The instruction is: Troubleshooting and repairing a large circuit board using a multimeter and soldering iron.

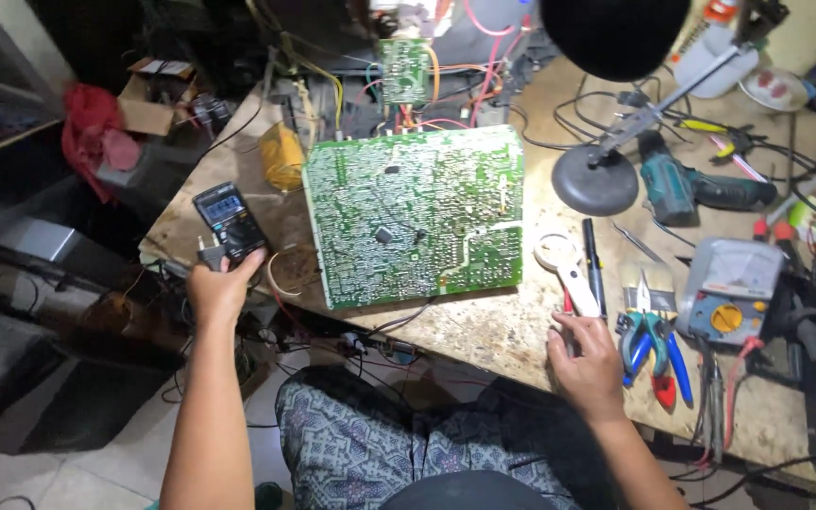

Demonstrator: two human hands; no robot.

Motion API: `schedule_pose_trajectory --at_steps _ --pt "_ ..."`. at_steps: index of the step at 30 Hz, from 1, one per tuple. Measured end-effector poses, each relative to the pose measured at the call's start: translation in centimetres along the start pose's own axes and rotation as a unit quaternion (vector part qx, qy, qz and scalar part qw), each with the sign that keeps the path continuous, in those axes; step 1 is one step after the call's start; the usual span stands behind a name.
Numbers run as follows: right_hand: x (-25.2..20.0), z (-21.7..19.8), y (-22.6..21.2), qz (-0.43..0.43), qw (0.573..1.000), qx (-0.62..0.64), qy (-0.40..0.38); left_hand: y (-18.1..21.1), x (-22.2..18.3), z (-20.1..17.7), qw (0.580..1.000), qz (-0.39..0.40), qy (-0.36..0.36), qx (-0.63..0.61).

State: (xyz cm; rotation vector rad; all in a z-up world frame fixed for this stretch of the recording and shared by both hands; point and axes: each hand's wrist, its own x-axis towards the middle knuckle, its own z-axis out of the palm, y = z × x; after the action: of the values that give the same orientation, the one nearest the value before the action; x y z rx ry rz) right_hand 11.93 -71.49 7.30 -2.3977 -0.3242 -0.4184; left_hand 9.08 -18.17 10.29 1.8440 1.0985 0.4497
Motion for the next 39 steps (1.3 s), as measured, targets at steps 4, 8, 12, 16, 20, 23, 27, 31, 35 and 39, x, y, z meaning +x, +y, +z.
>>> schedule_pose_trajectory --at_steps 4,8,12,16,20,23,27,31,35,39 --pt "0.0 0.4 0.8 -0.021 0.997 0.029 0.071 -0.7 -1.3 -0.6 0.997 0.045 0.050 -0.044" --pt "0.2 -0.9 -0.1 0.013 0.988 0.147 0.046 -3.2 -4.5 -1.2 0.964 0.082 0.164 -0.195" --pt "0.2 -2.6 -0.3 0.079 0.970 0.214 -0.088 -7.7 -11.6 -0.6 0.976 0.105 0.193 0.000" --pt "-0.1 -2.5 -0.5 0.060 0.966 0.244 -0.067 -15.0 -16.9 2.8 0.978 -0.044 0.001 0.203" --pt "0.9 -2.2 -0.9 -0.070 0.974 0.218 0.005 -19.6 -19.6 5.8 0.913 0.124 -0.020 0.387" --pt "3.5 0.1 -0.6 -0.161 0.970 0.151 0.102 -18.3 -18.6 6.2 0.924 0.122 -0.035 0.362" --pt "9.7 -2.6 -8.0 -0.057 0.959 0.261 0.092 -21.2 -16.7 7.7 0.926 0.117 -0.012 0.359" --pt "14.6 -1.6 -9.8 -0.034 0.927 0.360 0.096 -21.3 -16.1 8.2 0.913 0.144 -0.026 0.382" --pt "17.2 -0.2 -11.0 -0.049 0.901 0.406 0.144 -20.3 -16.1 8.7 0.906 0.148 -0.026 0.396" --pt "16.9 1.1 -10.2 -0.043 0.910 0.384 0.152 -21.7 -14.9 9.4 0.890 0.176 0.003 0.421"
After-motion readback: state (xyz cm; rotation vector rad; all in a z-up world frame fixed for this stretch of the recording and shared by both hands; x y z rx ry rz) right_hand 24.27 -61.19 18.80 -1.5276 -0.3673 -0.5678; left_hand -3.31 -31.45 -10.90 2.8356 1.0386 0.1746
